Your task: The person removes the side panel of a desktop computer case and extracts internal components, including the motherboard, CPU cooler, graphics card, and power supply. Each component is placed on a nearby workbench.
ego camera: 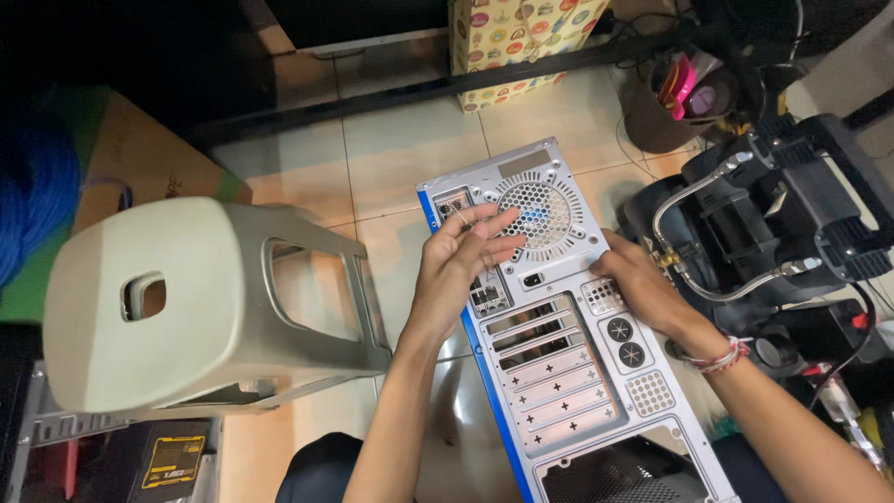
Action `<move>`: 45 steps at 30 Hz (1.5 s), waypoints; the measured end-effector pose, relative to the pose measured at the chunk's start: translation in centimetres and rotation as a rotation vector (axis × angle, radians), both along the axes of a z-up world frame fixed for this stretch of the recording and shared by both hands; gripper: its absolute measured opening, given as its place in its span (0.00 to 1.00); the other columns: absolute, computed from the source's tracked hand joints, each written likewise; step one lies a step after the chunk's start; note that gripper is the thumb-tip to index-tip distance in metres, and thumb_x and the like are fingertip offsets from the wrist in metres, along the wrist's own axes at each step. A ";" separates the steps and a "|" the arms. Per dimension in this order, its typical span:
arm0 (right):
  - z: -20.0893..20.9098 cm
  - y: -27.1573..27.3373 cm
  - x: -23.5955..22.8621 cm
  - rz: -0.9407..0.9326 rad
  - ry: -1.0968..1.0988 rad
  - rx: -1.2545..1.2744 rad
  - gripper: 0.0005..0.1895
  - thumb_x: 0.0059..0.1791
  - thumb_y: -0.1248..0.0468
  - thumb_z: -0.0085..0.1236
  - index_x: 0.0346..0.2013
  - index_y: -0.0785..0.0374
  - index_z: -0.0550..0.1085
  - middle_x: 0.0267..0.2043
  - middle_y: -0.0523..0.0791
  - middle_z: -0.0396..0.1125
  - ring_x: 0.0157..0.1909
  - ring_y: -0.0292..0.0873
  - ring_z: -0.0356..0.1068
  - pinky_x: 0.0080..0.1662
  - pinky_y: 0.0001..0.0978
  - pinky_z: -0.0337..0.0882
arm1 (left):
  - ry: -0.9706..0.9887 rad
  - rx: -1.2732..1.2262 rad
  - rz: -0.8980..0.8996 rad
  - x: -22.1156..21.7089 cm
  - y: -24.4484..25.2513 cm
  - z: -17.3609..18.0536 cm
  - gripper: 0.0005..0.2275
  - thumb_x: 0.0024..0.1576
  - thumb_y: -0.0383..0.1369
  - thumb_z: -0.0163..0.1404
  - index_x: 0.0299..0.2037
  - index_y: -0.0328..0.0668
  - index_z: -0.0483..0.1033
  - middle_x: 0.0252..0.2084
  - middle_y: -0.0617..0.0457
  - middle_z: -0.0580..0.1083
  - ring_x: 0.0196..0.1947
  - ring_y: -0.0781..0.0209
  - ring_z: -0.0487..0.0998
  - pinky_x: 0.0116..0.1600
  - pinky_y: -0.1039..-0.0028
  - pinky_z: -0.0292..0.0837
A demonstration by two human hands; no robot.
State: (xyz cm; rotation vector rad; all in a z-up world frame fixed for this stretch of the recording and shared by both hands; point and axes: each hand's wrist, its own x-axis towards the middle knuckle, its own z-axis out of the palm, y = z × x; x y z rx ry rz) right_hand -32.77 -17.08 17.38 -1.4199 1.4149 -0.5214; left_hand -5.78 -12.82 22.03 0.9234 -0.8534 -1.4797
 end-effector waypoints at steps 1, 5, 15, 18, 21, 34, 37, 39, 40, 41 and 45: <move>2.0 0.4 0.7 0.000 -0.002 -0.002 0.32 0.42 0.54 0.55 0.60 0.58 0.79 0.52 0.57 0.75 0.59 0.58 0.72 0.59 0.52 0.68 | -0.002 -0.002 0.000 -0.1 0.2 0.3 0.16 0.71 0.28 0.39 0.66 0.24 0.66 0.64 0.28 0.75 0.56 0.41 0.83 0.61 0.60 0.81; 7.1 1.5 2.6 0.041 0.239 -0.455 0.32 0.47 0.61 0.61 0.67 0.60 0.70 0.59 0.60 0.70 0.63 0.68 0.67 0.63 0.64 0.64 | 0.027 0.086 -0.012 -0.4 1.1 2.8 0.15 0.72 0.30 0.39 0.62 0.24 0.69 0.65 0.26 0.74 0.59 0.37 0.81 0.63 0.57 0.79; 15.9 5.2 8.3 0.126 0.015 -0.312 0.04 0.48 0.64 0.67 0.38 0.58 0.82 0.28 0.48 0.79 0.37 0.49 0.81 0.45 0.43 0.78 | 0.209 0.221 0.086 -4.2 3.6 8.3 0.12 0.72 0.30 0.45 0.59 0.30 0.75 0.64 0.32 0.75 0.65 0.42 0.77 0.69 0.55 0.71; 20.0 6.8 8.1 0.106 -0.043 -0.242 0.01 0.50 0.65 0.67 0.35 0.55 0.83 0.24 0.43 0.77 0.30 0.39 0.77 0.40 0.35 0.77 | 0.271 0.275 0.122 -4.8 5.7 13.8 0.12 0.71 0.33 0.47 0.59 0.35 0.77 0.64 0.39 0.77 0.61 0.51 0.80 0.63 0.62 0.78; 26.5 8.4 7.9 0.112 -0.052 -0.108 0.02 0.51 0.65 0.66 0.35 0.56 0.84 0.25 0.43 0.79 0.31 0.38 0.78 0.42 0.34 0.77 | 0.245 0.417 0.164 -4.1 7.6 20.5 0.16 0.69 0.37 0.51 0.62 0.36 0.79 0.58 0.46 0.80 0.53 0.60 0.84 0.57 0.71 0.82; 51.2 13.5 10.0 0.257 -0.181 0.167 0.05 0.51 0.66 0.70 0.40 0.62 0.83 0.29 0.47 0.78 0.34 0.38 0.74 0.40 0.29 0.76 | 0.205 0.524 0.606 -3.0 16.9 42.1 0.14 0.57 0.31 0.67 0.51 0.34 0.85 0.42 0.42 0.84 0.41 0.53 0.88 0.51 0.65 0.86; 53.6 13.8 12.5 0.291 -0.197 0.165 0.07 0.50 0.66 0.71 0.41 0.64 0.82 0.30 0.46 0.78 0.35 0.37 0.75 0.41 0.28 0.76 | 0.207 0.476 0.682 -1.3 17.6 43.9 0.12 0.58 0.30 0.67 0.49 0.35 0.85 0.41 0.43 0.83 0.40 0.54 0.87 0.49 0.65 0.86; 55.2 14.0 15.2 0.321 -0.163 0.177 0.10 0.49 0.65 0.73 0.42 0.64 0.83 0.30 0.48 0.78 0.35 0.37 0.74 0.40 0.28 0.74 | 0.222 0.427 0.732 1.0 18.2 44.2 0.11 0.57 0.29 0.67 0.47 0.34 0.85 0.41 0.41 0.84 0.39 0.52 0.88 0.47 0.65 0.87; 55.5 14.1 16.9 0.348 -0.168 0.171 0.10 0.49 0.65 0.73 0.42 0.64 0.83 0.30 0.48 0.78 0.35 0.37 0.74 0.40 0.28 0.74 | 0.222 0.415 0.758 2.3 18.6 44.2 0.11 0.57 0.29 0.67 0.47 0.34 0.85 0.41 0.41 0.84 0.39 0.52 0.88 0.47 0.65 0.87; 55.7 14.3 18.6 0.369 -0.158 0.166 0.09 0.49 0.65 0.72 0.42 0.64 0.83 0.30 0.48 0.78 0.34 0.36 0.73 0.40 0.28 0.74 | 0.248 0.403 0.788 3.8 19.1 44.2 0.11 0.57 0.29 0.67 0.47 0.35 0.85 0.40 0.42 0.84 0.38 0.53 0.88 0.47 0.66 0.87; 57.9 15.7 27.5 0.492 -0.076 0.044 0.06 0.50 0.65 0.71 0.42 0.61 0.86 0.29 0.47 0.79 0.35 0.34 0.72 0.40 0.27 0.74 | 0.271 0.399 0.842 11.8 21.9 45.8 0.10 0.57 0.32 0.67 0.45 0.38 0.84 0.40 0.47 0.83 0.37 0.60 0.86 0.47 0.72 0.86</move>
